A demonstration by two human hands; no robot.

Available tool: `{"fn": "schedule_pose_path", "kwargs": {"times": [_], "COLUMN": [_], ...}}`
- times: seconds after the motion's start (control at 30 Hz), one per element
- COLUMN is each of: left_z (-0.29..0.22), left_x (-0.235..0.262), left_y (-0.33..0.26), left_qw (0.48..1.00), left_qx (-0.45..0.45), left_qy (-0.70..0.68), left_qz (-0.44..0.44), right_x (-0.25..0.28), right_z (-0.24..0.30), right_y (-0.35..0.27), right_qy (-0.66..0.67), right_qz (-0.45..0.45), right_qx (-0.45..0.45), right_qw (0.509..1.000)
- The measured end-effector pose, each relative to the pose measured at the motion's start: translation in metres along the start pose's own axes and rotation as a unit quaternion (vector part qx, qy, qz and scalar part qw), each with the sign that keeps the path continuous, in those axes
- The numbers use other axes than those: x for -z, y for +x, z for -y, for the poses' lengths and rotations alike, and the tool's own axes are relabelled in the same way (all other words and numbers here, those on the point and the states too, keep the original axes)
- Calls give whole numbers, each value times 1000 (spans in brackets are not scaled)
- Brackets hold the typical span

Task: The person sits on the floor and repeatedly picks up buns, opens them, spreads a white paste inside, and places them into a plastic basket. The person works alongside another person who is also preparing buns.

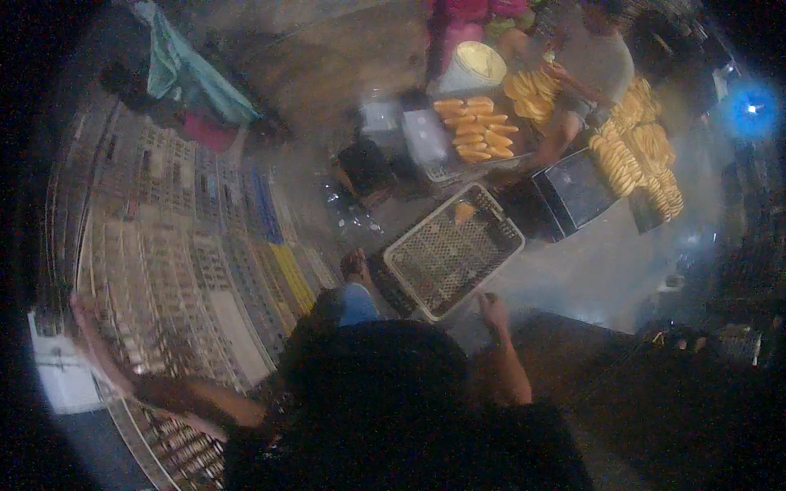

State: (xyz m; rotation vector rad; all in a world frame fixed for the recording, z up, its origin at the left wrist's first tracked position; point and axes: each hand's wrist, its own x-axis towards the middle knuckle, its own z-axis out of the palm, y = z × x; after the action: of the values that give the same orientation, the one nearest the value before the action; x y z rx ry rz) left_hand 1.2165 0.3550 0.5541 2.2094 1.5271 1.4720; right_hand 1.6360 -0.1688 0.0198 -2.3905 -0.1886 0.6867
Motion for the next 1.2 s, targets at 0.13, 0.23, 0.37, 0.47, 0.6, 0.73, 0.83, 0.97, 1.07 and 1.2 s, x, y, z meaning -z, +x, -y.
{"fn": "schedule_pose_path", "kwargs": {"times": [0.13,0.23,0.37,0.47,0.6,0.73,0.83,0.97,1.07,1.2], "left_z": [-9,-6,12,45,120,172,184,191,179,88], "left_x": [-81,-255,-484,-592,-638,-652,-668,-689,-707,-748], "left_y": [19,74,86,25,-69,-93,-77,-46,-18,44], "left_qw": [851,912,904,753,401,384,391,414,416,346], "left_qx": [-367,-321,-254,-101,-43,-28,-2,44,90,189], "left_qy": [-199,-92,-143,-162,47,74,110,133,116,3], "left_qz": [-318,-237,314,630,914,920,914,899,897,919], "right_x": [11,-2,-49,-94,-144,-185,-203,-186,-124,-13], "right_z": [13,43,122,194,255,266,256,236,214,183], "right_y": [12,30,44,40,34,49,76,139,203,262], "right_qy": [-97,-10,7,71,159,255,351,407,398,286], "right_qz": [-12,-152,-237,-152,-158,-184,-122,-67,-73,-228], "right_qx": [-75,-94,-172,-257,-196,-189,-181,-128,-116,-149], "right_qw": [992,984,956,952,955,930,911,902,907,919]}}
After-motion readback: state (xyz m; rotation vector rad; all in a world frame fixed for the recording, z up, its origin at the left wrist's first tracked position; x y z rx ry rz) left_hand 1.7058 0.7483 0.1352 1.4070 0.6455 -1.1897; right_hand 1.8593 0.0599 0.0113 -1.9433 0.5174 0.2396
